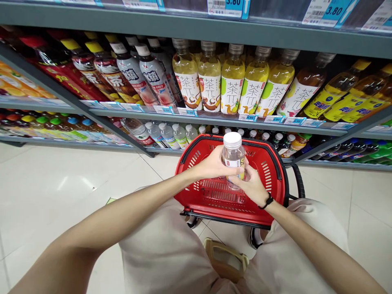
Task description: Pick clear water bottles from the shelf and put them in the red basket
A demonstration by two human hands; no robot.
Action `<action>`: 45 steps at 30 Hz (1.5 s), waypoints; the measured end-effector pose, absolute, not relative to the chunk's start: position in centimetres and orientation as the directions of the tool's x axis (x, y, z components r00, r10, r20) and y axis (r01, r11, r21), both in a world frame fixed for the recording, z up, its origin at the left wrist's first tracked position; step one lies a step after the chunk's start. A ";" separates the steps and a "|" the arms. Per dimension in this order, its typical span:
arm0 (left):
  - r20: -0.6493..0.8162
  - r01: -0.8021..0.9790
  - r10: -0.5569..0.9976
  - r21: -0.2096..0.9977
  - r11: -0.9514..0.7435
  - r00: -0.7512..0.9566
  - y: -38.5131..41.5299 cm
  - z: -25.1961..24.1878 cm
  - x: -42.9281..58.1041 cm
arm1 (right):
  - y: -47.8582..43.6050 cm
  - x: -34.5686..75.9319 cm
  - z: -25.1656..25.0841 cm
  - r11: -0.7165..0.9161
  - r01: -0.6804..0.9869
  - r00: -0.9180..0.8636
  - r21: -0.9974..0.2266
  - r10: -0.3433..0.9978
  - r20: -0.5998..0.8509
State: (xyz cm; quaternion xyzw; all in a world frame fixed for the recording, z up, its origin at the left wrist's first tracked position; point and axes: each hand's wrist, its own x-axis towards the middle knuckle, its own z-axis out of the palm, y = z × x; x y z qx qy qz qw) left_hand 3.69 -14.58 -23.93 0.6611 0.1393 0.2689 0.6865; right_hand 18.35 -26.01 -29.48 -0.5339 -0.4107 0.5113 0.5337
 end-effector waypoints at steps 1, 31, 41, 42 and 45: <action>0.163 -0.181 0.554 0.983 -0.021 0.816 -14.6 -23.9 3.7 | -26.0 18.3 -29.5 -0.103 -0.111 0.144 -0.988 0.982 -0.118; 0.121 -0.154 0.561 0.988 0.012 0.819 -14.7 -23.5 3.7 | -25.8 18.3 -28.9 -0.100 -0.155 0.132 -0.983 0.984 -0.121; -0.096 -0.176 0.832 0.958 0.227 0.547 -13.7 -25.6 5.0 | -25.6 18.8 -25.6 -0.432 -0.373 -0.016 -0.821 0.888 -0.460; -0.128 -0.179 0.835 0.949 0.260 0.536 -13.5 -25.8 5.1 | -25.6 18.9 -25.4 -0.455 -0.398 -0.043 -0.796 0.876 -0.480; -0.200 -0.218 0.821 0.906 0.363 0.535 -13.3 -26.0 5.5 | -25.5 19.2 -25.1 -0.496 -0.469 -0.088 -0.731 0.849 -0.520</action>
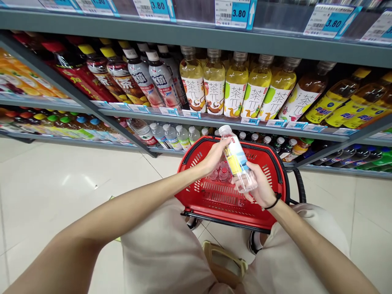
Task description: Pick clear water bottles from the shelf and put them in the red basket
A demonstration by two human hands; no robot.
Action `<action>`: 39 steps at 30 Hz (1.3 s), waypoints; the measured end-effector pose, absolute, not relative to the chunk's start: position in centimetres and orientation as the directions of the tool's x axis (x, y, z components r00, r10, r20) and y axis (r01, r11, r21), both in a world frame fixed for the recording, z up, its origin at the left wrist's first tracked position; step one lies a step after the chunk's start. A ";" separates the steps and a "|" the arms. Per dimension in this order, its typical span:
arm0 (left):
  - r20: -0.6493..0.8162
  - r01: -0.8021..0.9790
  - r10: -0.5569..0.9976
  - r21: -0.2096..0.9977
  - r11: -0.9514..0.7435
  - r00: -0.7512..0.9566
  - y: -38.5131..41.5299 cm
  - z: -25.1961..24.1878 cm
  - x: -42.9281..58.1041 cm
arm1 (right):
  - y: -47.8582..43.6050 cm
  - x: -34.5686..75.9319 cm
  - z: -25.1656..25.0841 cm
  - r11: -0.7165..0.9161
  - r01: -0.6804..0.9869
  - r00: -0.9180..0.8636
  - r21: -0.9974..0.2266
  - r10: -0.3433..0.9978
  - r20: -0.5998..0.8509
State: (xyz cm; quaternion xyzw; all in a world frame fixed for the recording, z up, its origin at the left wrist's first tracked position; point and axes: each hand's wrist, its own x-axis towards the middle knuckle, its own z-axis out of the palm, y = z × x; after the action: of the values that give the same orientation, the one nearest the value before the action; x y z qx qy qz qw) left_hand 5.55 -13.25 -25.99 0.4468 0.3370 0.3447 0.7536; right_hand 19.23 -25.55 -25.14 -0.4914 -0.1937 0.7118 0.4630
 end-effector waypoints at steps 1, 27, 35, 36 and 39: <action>-0.209 -0.226 0.819 0.898 0.376 0.534 -13.2 -25.9 5.6 | -25.5 19.3 -25.1 -0.499 -0.483 -0.098 -0.719 0.847 -0.522; 0.135 -0.064 0.897 0.991 -0.119 0.421 -11.3 -22.5 2.3 | -25.5 19.8 -24.2 -0.370 -0.564 -0.174 -0.738 0.927 -0.332; 0.187 -0.001 0.902 0.979 -0.202 0.388 -11.2 -22.3 2.1 | -25.5 19.6 -25.0 -0.402 -0.558 -0.184 -0.726 0.913 -0.364; 0.192 -0.003 0.906 0.978 -0.206 0.377 -11.1 -22.3 2.0 | -25.6 19.6 -25.0 -0.404 -0.551 -0.184 -0.730 0.912 -0.366; 0.209 -0.022 0.911 0.976 -0.215 0.357 -10.8 -22.4 2.0 | -25.6 19.5 -25.1 -0.418 -0.521 -0.187 -0.744 0.906 -0.379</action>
State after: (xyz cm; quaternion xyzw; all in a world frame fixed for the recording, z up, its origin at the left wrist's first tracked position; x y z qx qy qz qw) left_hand 1.99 -10.83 -22.40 0.6382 0.3481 0.4476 0.5208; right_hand 19.46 -25.62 -25.14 -0.4126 -0.2338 0.7342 0.4859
